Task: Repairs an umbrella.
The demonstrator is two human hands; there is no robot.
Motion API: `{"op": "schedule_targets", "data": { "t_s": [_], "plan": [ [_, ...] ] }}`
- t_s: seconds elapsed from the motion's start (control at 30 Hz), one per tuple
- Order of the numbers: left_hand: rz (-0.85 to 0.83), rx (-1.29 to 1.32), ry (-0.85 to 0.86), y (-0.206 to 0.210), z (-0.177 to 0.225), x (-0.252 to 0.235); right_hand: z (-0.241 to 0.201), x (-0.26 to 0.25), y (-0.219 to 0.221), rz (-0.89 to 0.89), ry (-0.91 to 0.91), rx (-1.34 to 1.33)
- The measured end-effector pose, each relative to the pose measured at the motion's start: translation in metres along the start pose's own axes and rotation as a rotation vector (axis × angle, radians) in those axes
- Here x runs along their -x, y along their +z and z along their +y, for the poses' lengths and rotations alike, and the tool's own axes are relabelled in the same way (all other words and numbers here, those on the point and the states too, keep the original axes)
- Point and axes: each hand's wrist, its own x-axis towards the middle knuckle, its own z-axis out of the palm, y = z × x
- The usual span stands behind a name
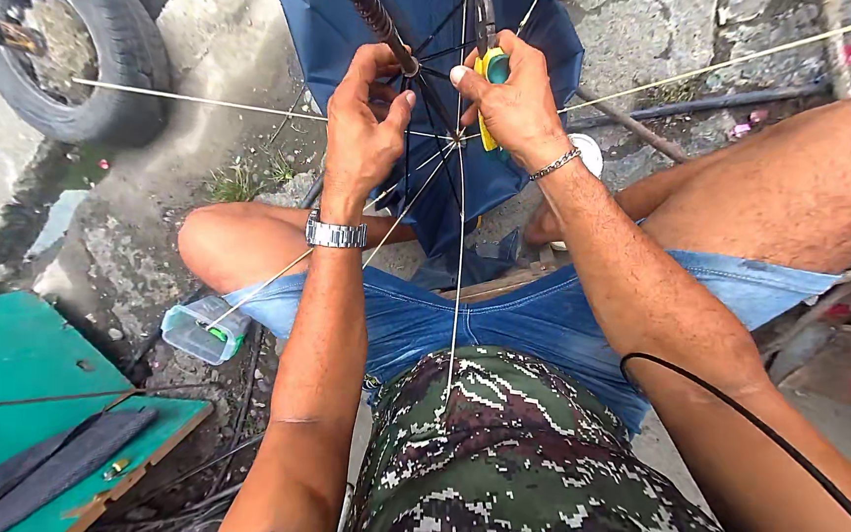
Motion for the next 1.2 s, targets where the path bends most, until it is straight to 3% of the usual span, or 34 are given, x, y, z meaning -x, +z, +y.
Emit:
{"op": "schedule_targets", "data": {
  "t_s": [0.5,0.67,0.77,0.93,1.03,1.13,1.2],
  "plan": [
    [-0.021,-0.095,-0.027,0.003,0.003,-0.004,0.007,-0.003,0.002,0.041,-0.04,-0.064],
    [-0.083,-0.231,-0.172,0.008,0.016,-0.006,0.011,0.001,0.004,0.109,-0.075,-0.036],
    [-0.045,-0.268,-0.152,0.01,0.022,-0.013,0.007,0.008,0.006,0.097,-0.085,-0.042],
    [-0.073,-0.274,-0.069,-0.017,0.023,-0.038,-0.027,0.047,-0.029,-0.015,-0.074,0.33],
    [-0.131,-0.282,-0.005,-0.029,0.015,-0.034,-0.047,0.083,-0.066,-0.187,-0.035,0.596],
    [-0.182,-0.268,0.06,-0.038,0.007,-0.018,-0.052,0.132,-0.091,-0.399,0.057,0.277],
    [-0.241,-0.292,0.006,-0.05,0.005,-0.006,-0.049,0.163,-0.1,-0.656,0.163,0.076]
  ]
}}
